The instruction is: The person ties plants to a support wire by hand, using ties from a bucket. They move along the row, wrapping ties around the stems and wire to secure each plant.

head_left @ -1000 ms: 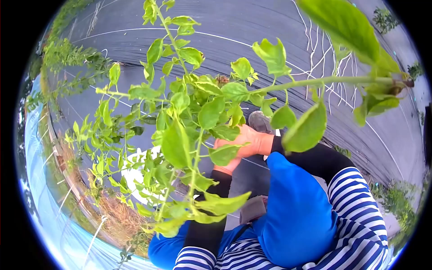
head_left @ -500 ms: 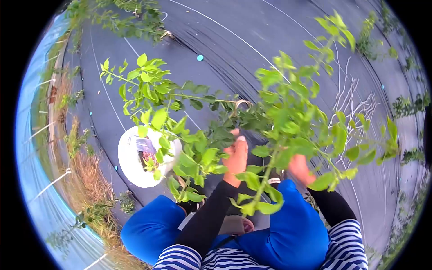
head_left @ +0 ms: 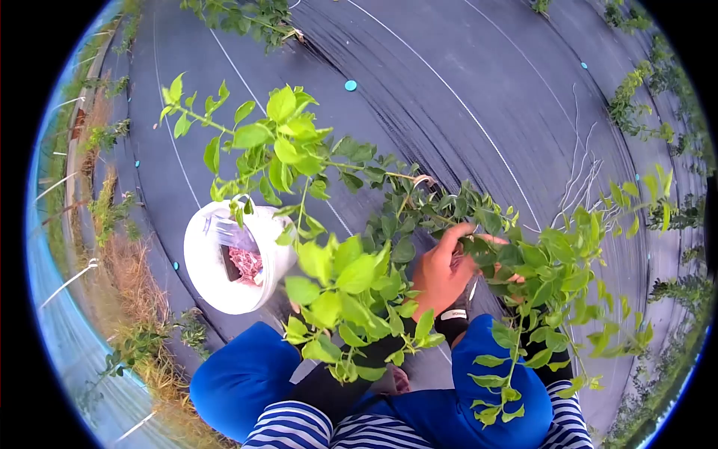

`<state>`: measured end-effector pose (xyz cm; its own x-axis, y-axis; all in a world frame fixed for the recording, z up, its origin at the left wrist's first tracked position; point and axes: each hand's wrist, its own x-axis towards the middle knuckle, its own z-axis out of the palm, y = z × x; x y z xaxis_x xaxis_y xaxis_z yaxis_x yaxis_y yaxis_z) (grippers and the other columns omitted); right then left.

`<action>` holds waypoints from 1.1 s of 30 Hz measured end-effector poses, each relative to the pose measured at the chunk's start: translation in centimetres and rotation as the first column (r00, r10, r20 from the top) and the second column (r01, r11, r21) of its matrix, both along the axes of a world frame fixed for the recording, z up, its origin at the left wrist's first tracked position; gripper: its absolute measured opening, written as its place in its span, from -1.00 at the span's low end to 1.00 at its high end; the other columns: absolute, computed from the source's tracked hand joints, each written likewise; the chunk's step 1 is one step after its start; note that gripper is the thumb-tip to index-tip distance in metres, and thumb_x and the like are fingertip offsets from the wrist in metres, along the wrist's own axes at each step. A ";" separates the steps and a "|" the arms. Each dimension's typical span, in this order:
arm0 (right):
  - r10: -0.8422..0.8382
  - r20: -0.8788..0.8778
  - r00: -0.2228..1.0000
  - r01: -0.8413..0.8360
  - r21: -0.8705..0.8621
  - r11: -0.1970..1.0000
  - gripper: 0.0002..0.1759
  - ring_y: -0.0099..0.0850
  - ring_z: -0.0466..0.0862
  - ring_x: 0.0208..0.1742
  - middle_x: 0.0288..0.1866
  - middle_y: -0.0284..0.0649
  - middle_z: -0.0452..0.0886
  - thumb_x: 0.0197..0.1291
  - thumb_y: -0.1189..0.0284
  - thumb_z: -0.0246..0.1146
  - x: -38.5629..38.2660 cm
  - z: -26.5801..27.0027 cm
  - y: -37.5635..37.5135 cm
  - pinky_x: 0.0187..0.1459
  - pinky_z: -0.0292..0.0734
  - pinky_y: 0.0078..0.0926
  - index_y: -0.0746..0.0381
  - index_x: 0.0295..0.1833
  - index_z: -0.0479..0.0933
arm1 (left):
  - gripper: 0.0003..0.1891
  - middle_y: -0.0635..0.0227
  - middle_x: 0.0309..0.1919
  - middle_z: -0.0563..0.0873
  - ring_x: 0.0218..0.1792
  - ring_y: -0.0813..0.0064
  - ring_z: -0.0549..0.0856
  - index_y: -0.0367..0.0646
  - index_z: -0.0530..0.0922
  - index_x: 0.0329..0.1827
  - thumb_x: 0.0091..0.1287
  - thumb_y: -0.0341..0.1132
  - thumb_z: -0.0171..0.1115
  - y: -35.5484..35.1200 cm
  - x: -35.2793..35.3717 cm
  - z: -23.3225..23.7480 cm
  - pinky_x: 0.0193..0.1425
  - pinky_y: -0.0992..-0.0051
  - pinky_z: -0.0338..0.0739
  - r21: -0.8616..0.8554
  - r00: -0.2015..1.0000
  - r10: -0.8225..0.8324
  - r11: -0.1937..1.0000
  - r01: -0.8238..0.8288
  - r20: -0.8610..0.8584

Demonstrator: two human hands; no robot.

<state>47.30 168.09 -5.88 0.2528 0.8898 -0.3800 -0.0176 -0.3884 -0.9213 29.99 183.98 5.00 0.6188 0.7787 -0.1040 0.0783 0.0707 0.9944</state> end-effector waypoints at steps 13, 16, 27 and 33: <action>0.087 0.622 0.778 0.032 -0.177 0.984 -0.77 -0.06 0.61 -0.24 -0.29 -0.03 0.61 0.16 0.39 0.10 2.8 0.5 7.0 -0.17 0.51 -0.23 0.23 -0.12 0.55 | -0.61 0.09 -0.14 0.66 -0.19 0.26 0.71 -0.22 0.43 0.09 0.16 -0.57 0.21 -1.1 -1.8 -1.0 -0.15 0.45 0.57 -0.008 0.997 -0.074 0.997 0.074 -0.025; 0.100 0.872 0.479 -0.025 -0.100 0.995 -0.85 -0.08 0.59 -0.21 -0.30 -0.14 0.60 0.13 0.39 0.12 3.8 0.0 8.2 -0.17 0.46 -0.14 0.20 -0.22 0.50 | -0.65 0.16 -0.29 0.64 -0.32 0.38 0.68 -0.21 0.43 0.05 0.20 -0.52 0.24 -1.1 -1.7 -0.7 -0.22 0.50 0.54 0.013 1.000 -0.002 1.000 0.001 0.017; 0.629 0.744 0.224 -0.083 -0.629 0.773 -0.90 -0.21 0.56 -0.19 -0.40 -0.18 0.58 -0.10 0.45 0.19 0.8 0.0 3.8 -0.24 0.34 -0.25 0.12 -0.37 0.46 | -0.65 0.18 -0.28 0.63 -0.34 0.43 0.65 -0.21 0.43 0.05 0.18 -0.56 0.20 -0.6 -1.1 -0.4 -0.25 0.51 0.52 -0.023 0.997 0.032 0.999 -0.030 0.067; 0.264 0.926 0.271 0.045 -0.287 0.957 -0.78 -0.23 0.63 -0.25 -0.44 -0.16 0.63 0.04 0.32 0.16 -8.5 -10.3 -5.9 -0.30 0.52 -0.20 0.20 -0.27 0.59 | -0.61 0.18 -0.36 0.65 -0.35 0.40 0.68 -0.23 0.38 0.17 0.25 -0.49 0.13 -0.5 -0.2 0.1 -0.26 0.46 0.53 0.014 1.000 -0.012 1.000 0.012 0.004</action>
